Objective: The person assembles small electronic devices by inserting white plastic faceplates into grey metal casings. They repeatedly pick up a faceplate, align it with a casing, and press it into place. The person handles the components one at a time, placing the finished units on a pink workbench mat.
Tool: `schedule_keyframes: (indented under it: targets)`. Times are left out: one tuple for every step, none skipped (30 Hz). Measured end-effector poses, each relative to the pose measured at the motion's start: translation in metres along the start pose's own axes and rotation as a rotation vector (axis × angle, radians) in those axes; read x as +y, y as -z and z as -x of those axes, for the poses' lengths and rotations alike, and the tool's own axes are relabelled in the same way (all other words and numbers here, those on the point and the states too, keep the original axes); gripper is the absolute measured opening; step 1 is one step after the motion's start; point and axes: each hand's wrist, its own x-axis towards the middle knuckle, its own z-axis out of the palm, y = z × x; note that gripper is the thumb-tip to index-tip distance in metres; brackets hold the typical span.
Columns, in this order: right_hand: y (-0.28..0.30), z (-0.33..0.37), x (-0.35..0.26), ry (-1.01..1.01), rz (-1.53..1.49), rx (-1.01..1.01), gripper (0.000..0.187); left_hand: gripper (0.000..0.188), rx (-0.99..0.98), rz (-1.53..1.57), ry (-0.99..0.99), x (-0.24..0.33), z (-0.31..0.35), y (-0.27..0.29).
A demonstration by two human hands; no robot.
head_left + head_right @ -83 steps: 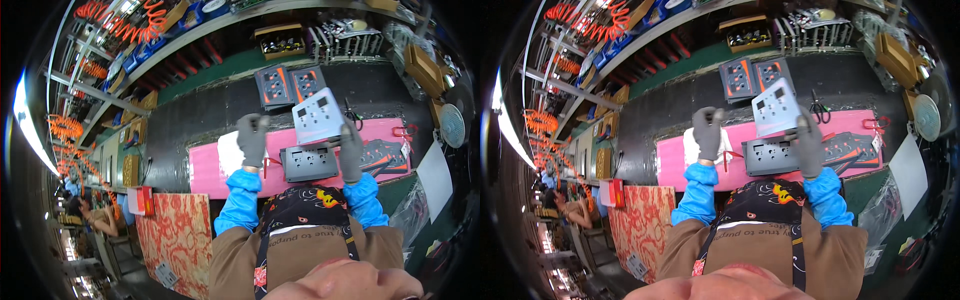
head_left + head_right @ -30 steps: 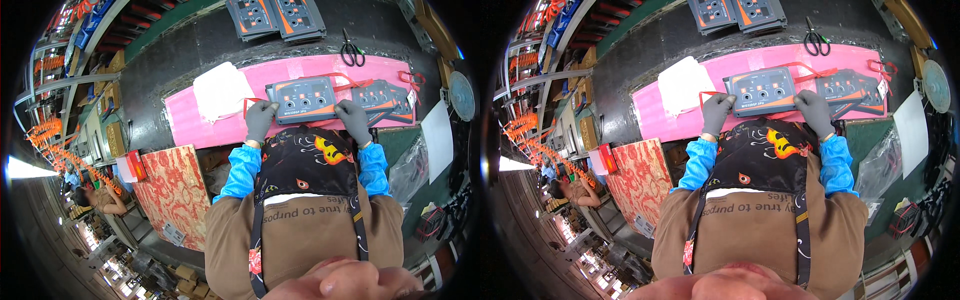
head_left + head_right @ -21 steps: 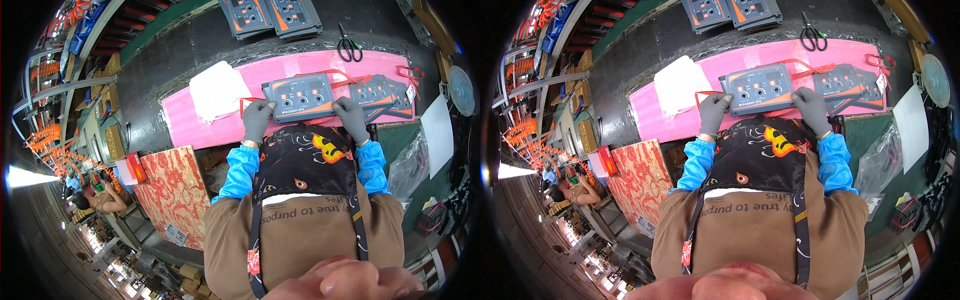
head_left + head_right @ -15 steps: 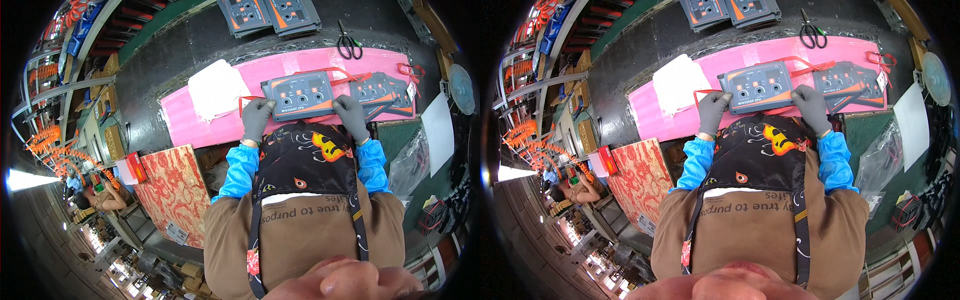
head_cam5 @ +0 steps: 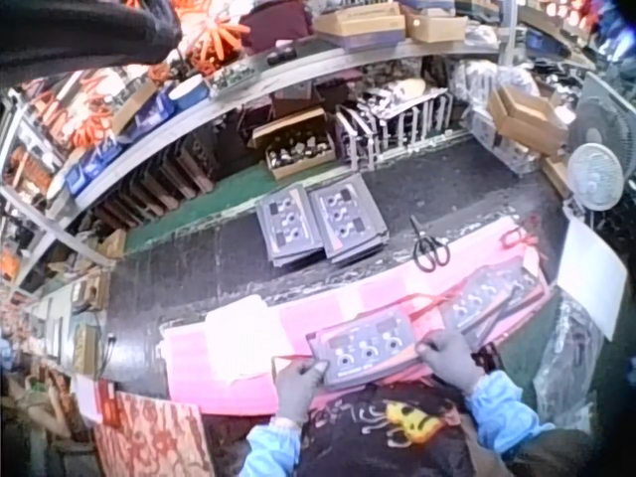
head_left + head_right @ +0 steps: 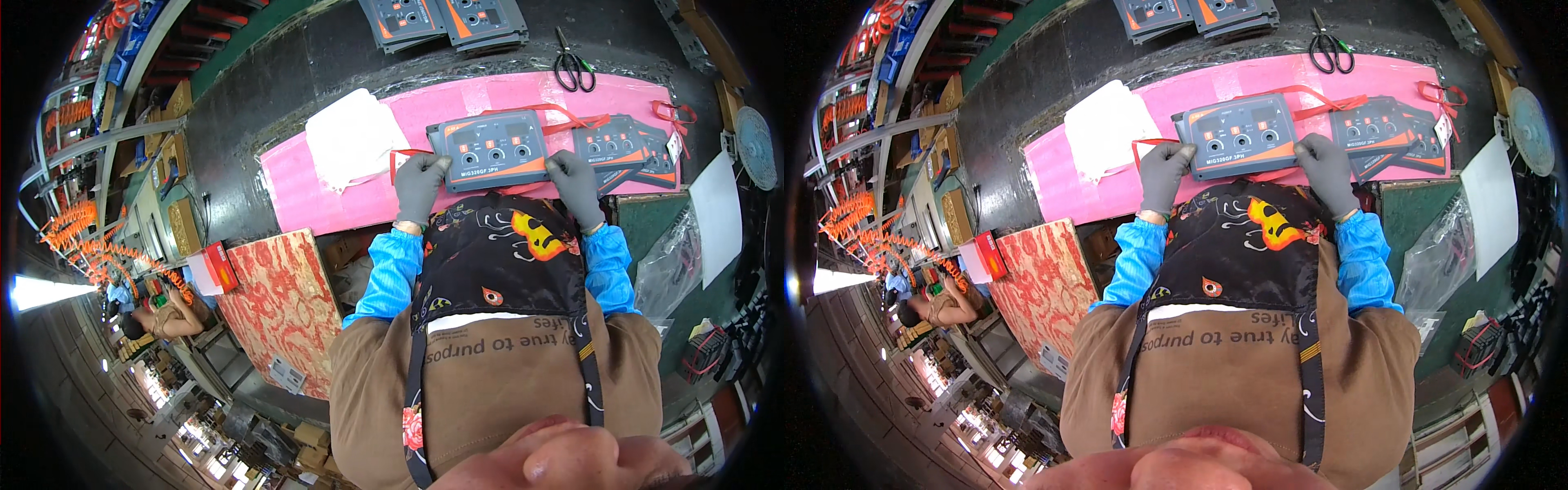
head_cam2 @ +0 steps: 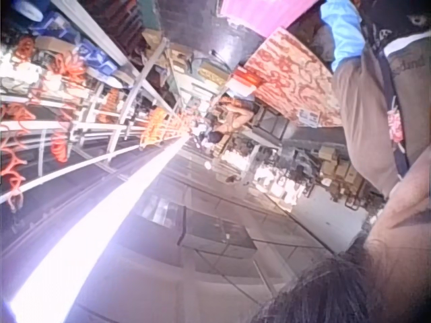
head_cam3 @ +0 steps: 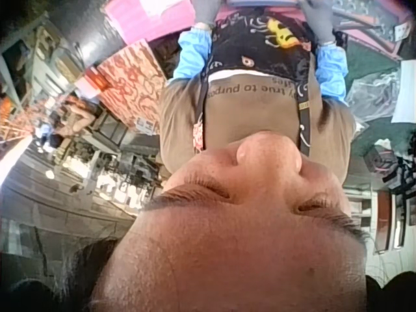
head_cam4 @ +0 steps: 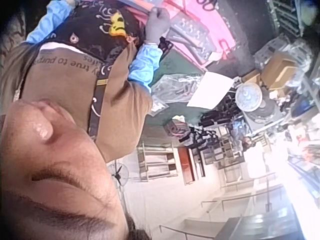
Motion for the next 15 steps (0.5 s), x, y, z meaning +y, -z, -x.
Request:
schedule_keyframes:
  targets:
    - [-0.0004, 0.0001, 0.0007, 0.016, 0.002, 0.009, 0.02, 0.028, 0.002, 0.004, 0.0, -0.0006, -0.0002, -0.0002]
    - [-0.0009, 0.0002, 0.001, 0.033, 0.005, 0.018, 0.02, 0.028, 0.005, 0.009, -0.001, -0.0011, -0.0002, -0.0004]
    - [-0.0009, 0.0001, 0.0008, 0.026, 0.001, 0.014, 0.02, 0.028, 0.006, 0.013, -0.002, -0.0014, -0.0004, -0.0007]
    - [-0.0008, 0.0, 0.0003, 0.019, -0.003, 0.01, 0.02, 0.028, 0.01, 0.008, -0.007, -0.0017, -0.0004, -0.0008]
    - [-0.0008, 0.0, 0.0001, 0.012, -0.007, 0.006, 0.02, 0.028, 0.014, 0.004, -0.011, -0.0019, -0.0003, -0.0008]
    - [-0.0009, 0.0001, 0.0003, 0.009, -0.002, 0.008, 0.02, 0.028, 0.017, -0.001, -0.016, -0.0019, -0.0004, -0.0009]
    - [-0.0011, 0.0003, 0.0007, 0.006, 0.003, 0.009, 0.02, 0.029, 0.015, -0.002, -0.012, -0.0019, -0.0004, -0.001]
    - [-0.0012, 0.0004, 0.0009, 0.004, 0.008, 0.01, 0.02, 0.029, 0.014, -0.004, -0.008, -0.0018, -0.0005, -0.0009]
    - [-0.0013, 0.0006, 0.0009, 0.003, 0.006, 0.009, 0.02, 0.029, 0.012, -0.005, -0.004, -0.0017, -0.0006, -0.0009]
    - [-0.0013, 0.0008, 0.0008, 0.002, 0.005, 0.009, 0.02, 0.029, 0.014, -0.006, -0.005, -0.0017, -0.0006, -0.001]
    - [-0.0014, 0.001, 0.0008, 0.002, 0.003, 0.008, 0.02, 0.03, 0.015, -0.007, -0.006, -0.0017, -0.0007, -0.0013]
    - [-0.0013, 0.0012, 0.0003, 0.011, 0.011, 0.011, 0.02, 0.03, 0.017, -0.007, -0.008, -0.0017, -0.0009, -0.0015]
    - [-0.0012, 0.0014, -0.0004, 0.02, 0.018, 0.014, 0.02, 0.03, 0.018, -0.006, -0.007, -0.0025, -0.0012, -0.0019]
    - [-0.001, 0.0016, -0.0008, 0.029, 0.026, 0.017, 0.02, 0.031, 0.018, -0.005, -0.007, -0.004, -0.0017, -0.0024]
    - [-0.0011, 0.0015, -0.0008, 0.036, 0.033, 0.015, 0.02, 0.031, 0.021, -0.004, -0.005, -0.0047, -0.0017, -0.0024]
